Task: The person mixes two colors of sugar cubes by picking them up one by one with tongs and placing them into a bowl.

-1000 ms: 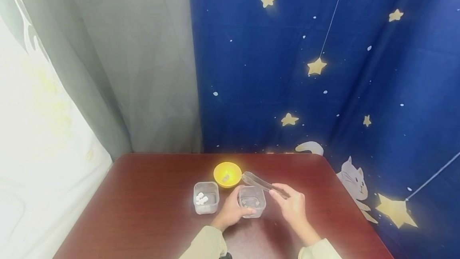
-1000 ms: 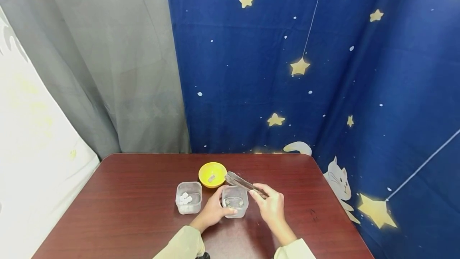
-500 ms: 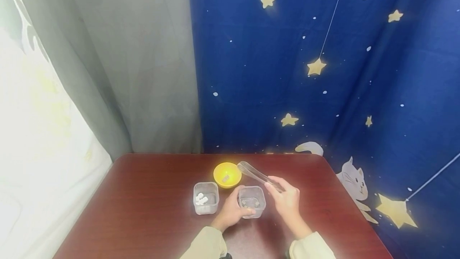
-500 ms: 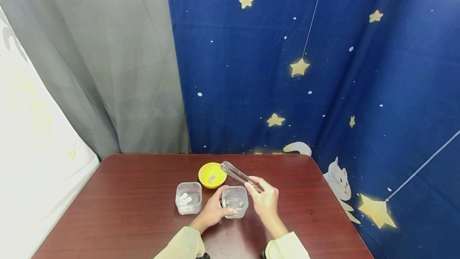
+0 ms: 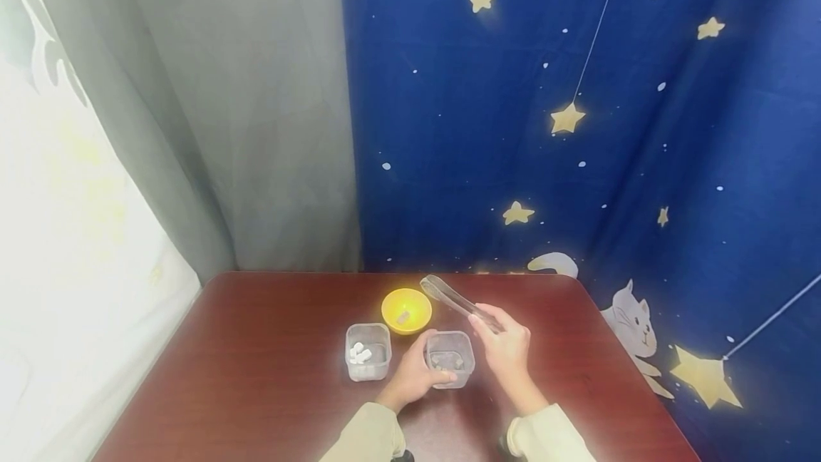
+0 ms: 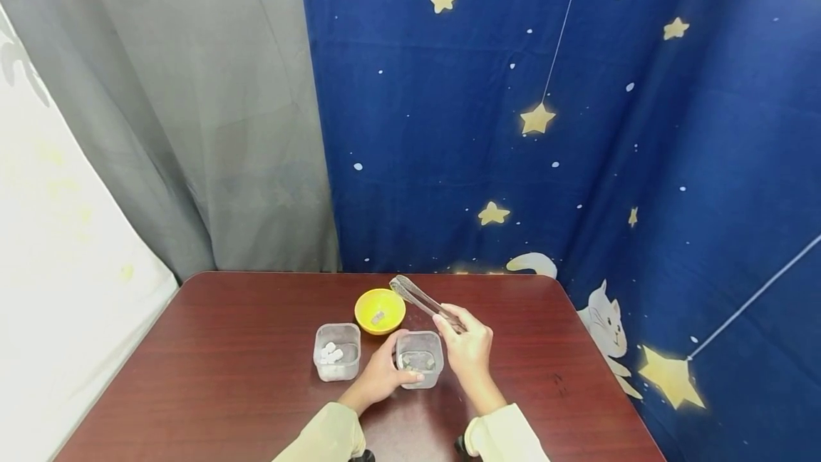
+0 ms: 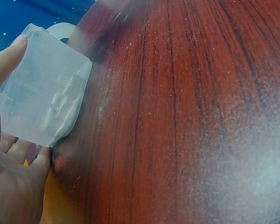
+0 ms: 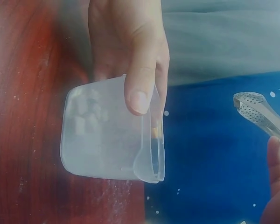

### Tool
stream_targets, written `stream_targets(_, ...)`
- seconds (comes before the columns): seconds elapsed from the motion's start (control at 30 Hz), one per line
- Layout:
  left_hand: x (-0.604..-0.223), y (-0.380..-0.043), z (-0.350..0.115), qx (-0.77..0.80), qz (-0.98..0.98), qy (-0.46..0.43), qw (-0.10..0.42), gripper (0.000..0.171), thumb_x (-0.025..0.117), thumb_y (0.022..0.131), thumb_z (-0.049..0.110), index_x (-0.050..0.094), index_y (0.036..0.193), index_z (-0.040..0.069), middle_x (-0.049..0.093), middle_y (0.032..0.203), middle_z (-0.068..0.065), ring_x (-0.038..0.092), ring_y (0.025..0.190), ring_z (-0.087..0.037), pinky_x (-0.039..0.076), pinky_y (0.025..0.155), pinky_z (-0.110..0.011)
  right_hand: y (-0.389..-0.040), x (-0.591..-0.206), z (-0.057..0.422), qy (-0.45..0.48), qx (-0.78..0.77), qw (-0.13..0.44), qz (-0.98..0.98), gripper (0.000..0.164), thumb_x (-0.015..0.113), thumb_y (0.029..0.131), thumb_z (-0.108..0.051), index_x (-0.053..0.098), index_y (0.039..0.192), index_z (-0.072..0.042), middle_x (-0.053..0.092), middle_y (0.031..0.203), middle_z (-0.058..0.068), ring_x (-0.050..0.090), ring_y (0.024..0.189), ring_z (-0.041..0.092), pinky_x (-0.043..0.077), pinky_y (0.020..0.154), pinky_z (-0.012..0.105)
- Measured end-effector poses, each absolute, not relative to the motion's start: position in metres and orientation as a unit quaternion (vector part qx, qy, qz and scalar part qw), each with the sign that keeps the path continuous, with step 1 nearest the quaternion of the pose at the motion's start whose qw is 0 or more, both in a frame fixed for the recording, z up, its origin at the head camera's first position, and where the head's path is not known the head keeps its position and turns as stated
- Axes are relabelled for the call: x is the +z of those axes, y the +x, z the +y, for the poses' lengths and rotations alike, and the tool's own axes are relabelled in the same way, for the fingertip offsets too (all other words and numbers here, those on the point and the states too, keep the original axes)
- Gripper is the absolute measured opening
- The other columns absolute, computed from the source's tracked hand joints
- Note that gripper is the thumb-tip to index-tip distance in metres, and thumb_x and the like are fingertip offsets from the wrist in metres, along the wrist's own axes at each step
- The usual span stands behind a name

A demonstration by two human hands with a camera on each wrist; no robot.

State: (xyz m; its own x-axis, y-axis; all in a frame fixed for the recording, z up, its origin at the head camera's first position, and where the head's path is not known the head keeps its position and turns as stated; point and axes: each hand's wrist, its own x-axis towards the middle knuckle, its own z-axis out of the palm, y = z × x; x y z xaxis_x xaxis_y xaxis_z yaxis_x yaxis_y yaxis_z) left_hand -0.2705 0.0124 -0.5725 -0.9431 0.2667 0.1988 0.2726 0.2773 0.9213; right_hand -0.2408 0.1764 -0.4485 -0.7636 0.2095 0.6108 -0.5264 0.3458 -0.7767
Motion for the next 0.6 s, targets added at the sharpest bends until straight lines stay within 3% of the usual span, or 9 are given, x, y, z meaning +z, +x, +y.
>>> stream_targets(0.6, -0.5741, -0.2724, 0.0121, -0.577, -0.800, -0.163, -0.004, 0.090, 0.089, 0.067, 0.026, 0.042, 0.140, 0.005, 0.058, 0.126, -0.011, 0.056, 0.112, -0.029, 0.041, 0.098, -0.049, -0.2373, -0.4549, 0.1785, 0.106, 0.555, 0.301, -0.768, 0.022, 0.077, 0.077, 0.007, 0.071, 0.097, 0.008, 0.071, 0.084, 0.021, 0.072, 0.071, 0.024, 0.055, 0.060, 0.023)
